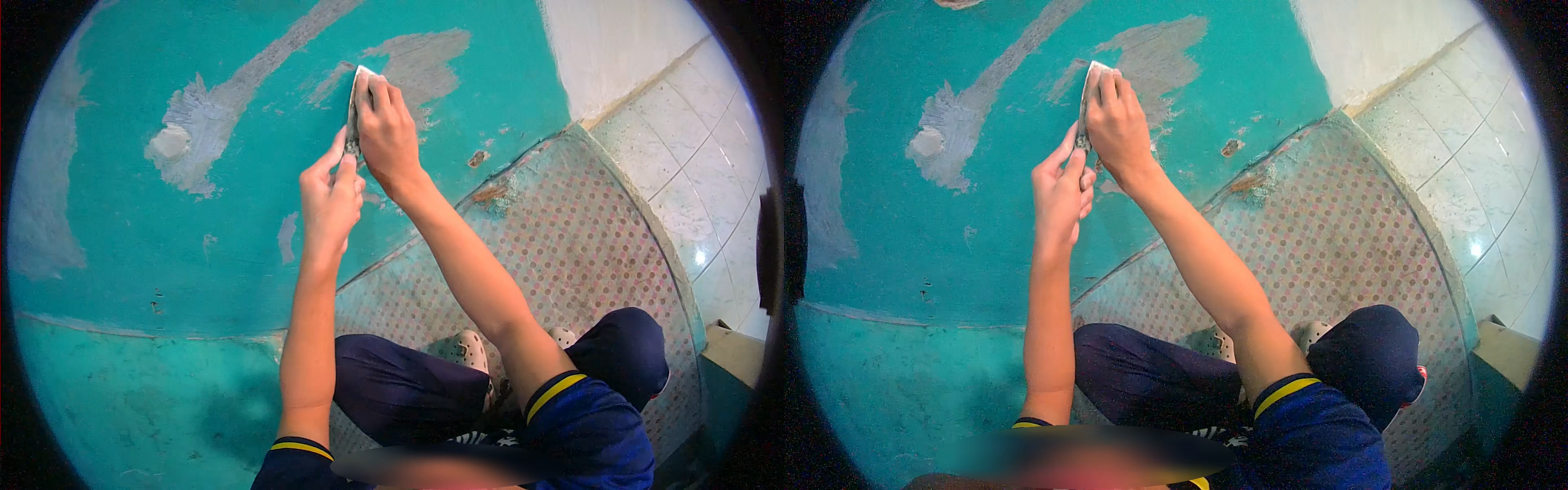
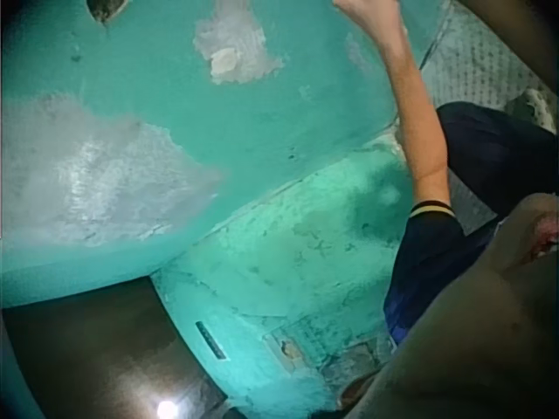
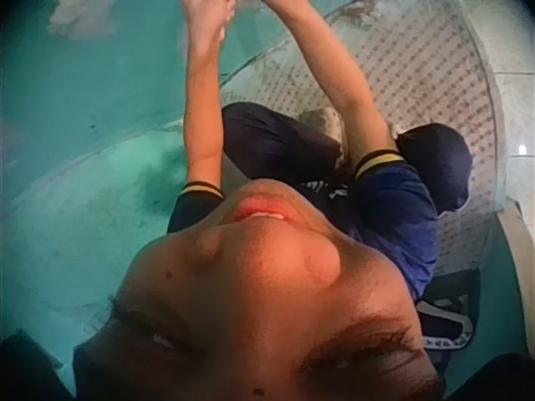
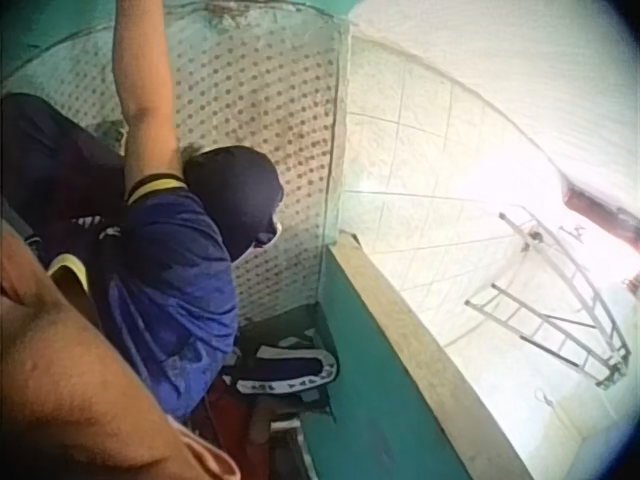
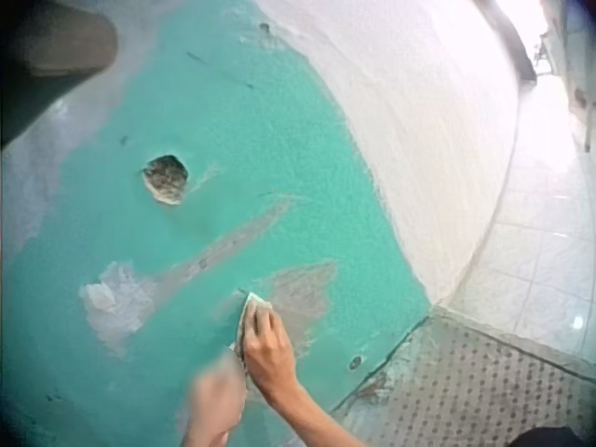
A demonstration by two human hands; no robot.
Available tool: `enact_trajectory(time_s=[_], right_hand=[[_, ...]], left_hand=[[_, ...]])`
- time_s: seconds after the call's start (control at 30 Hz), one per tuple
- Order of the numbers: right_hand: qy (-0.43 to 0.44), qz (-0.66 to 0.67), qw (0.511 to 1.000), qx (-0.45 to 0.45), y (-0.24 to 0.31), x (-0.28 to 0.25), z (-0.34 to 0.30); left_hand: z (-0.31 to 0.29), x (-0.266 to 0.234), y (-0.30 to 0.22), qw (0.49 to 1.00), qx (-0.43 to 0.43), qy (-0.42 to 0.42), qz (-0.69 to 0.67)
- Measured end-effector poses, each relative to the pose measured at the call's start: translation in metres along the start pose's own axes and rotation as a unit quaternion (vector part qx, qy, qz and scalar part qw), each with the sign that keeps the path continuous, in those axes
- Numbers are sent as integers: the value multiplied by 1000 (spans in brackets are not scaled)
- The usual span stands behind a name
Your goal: Scraping old paint or plaster from a turquoise-colored wall using a metal putty knife.
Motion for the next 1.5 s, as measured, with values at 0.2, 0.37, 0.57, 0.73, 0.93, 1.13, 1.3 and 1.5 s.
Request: enact_trajectory(time_s=[0.2,0.37,0.57,0.73,0.93,1.13,1.3,1.5], right_hand=[[-8,-19,999,37,-12,-5,1],[-11,-47,998,37,-9,-1,8],[-25,-80,996,40,-7,0,8],[-34,-106,994,21,-15,-11,22],[-36,-84,996,23,-3,-6,13],[-24,-56,997,50,-10,-6,15],[1,-74,997,32,5,0,13],[-18,-75,997,31,8,1,9]], left_hand=[[3,10,-37,962,176,-50,201],[7,0,-43,944,125,-81,294],[-5,0,-53,927,214,-127,280],[-1,14,-68,892,267,-168,323],[-9,-1,-61,905,207,-160,335],[-9,6,-66,896,221,-139,358],[-14,-7,-73,872,289,-198,343],[-14,-13,-63,882,246,-166,365]])
Point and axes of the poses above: each hand's wrist, its own z-axis towards the middle knuckle, its own x-axis out of the palm, y = z × x, the point moved 10 cm from there along z, towards the middle knuckle, and after that the axes turned 1 degree about z, right-handed, at the moved point
